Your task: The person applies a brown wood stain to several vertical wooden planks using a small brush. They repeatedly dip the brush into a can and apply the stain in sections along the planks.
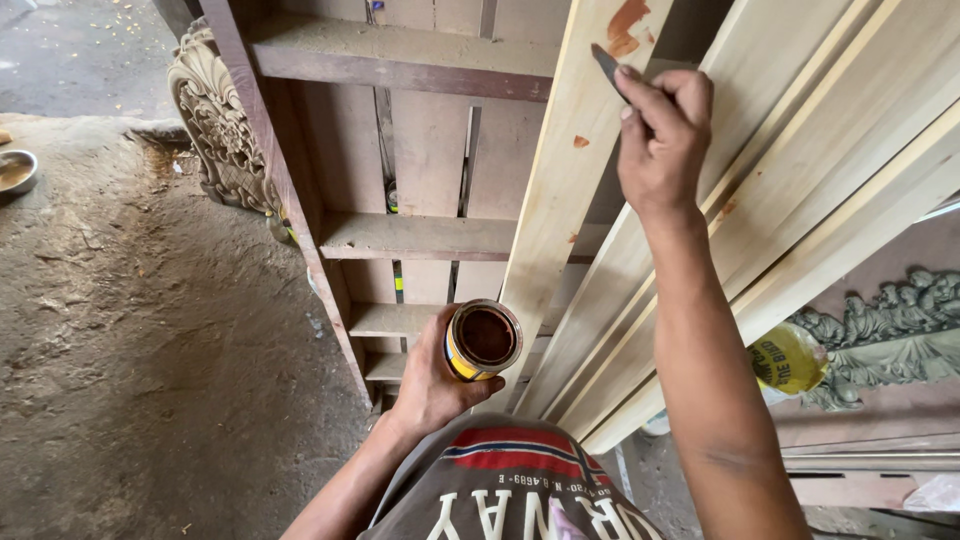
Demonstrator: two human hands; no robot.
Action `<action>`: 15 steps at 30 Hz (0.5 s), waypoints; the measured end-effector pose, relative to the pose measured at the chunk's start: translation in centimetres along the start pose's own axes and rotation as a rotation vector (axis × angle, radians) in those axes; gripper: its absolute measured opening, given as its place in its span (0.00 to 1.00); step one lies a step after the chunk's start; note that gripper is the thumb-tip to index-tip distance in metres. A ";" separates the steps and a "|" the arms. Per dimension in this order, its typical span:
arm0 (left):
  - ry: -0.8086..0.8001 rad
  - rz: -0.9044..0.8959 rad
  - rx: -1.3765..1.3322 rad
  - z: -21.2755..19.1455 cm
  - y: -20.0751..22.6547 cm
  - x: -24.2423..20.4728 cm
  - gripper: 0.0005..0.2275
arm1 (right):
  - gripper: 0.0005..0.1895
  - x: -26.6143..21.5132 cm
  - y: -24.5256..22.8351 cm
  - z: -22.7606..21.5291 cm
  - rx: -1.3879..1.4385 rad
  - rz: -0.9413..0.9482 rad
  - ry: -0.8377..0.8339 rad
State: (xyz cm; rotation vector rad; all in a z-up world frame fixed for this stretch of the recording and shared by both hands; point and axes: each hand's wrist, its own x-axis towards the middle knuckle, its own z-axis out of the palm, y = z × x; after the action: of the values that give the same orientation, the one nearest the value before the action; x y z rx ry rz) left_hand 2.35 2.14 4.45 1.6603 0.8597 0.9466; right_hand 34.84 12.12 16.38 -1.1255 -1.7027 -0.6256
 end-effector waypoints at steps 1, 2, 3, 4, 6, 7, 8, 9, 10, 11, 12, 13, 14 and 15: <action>0.002 -0.013 0.000 0.0 -0.1 0.0 0.39 | 0.20 0.0 0.1 -0.2 0.018 0.055 0.021; 0.003 -0.025 0.001 0.0 -0.2 0.0 0.39 | 0.20 0.2 0.2 -0.5 0.037 0.110 0.043; 0.003 -0.018 -0.013 0.0 -0.3 0.0 0.39 | 0.19 0.4 0.2 -0.7 0.056 0.166 0.064; 0.003 -0.008 -0.025 -0.1 -0.4 0.0 0.39 | 0.20 0.7 0.0 -0.7 -0.006 0.169 0.065; 0.004 0.008 -0.059 -0.1 -0.5 0.0 0.39 | 0.20 1.3 -0.5 -0.7 -0.133 0.173 0.069; 0.005 0.014 -0.080 -0.2 -0.5 -0.1 0.39 | 0.20 1.4 -1.1 -0.7 -0.121 0.150 0.011; 0.007 0.021 -0.103 -0.2 -0.6 0.0 0.39 | 0.21 1.3 -1.8 -0.7 -0.111 0.124 -0.048; 0.003 0.014 -0.086 -0.4 -0.7 0.0 0.40 | 0.21 1.2 -2.5 -0.7 -0.101 0.098 -0.106; 0.001 0.009 -0.070 -0.6 -0.8 0.1 0.40 | 0.20 1.4 -3.0 -0.6 -0.067 0.124 -0.088; 0.000 0.005 -0.053 -0.8 -0.9 0.4 0.40 | 0.19 1.7 -3.5 -0.5 -0.032 0.150 -0.070; 0.002 -0.001 -0.054 -0.9 -1.0 0.4 0.40 | 0.18 1.7 -3.9 -0.5 0.002 0.184 -0.059; 0.005 -0.006 -0.056 -1.1 -1.2 0.5 0.40 | 0.19 1.9 -4.0 -0.5 -0.067 0.192 -0.041; 0.002 -0.015 -0.057 -1.2 -1.4 0.4 0.40 | 0.20 2.1 -4.1 -0.5 -0.139 0.204 -0.023; 0.012 -0.025 -0.061 -1.3 -1.6 0.4 0.40 | 0.21 2.1 -4.2 -0.6 -0.211 0.216 -0.005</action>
State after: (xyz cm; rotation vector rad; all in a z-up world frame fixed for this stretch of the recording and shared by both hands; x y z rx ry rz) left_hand 1.20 3.42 3.22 1.5898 0.8499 0.9573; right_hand 31.16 10.62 18.95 -1.4389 -1.5181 -0.6764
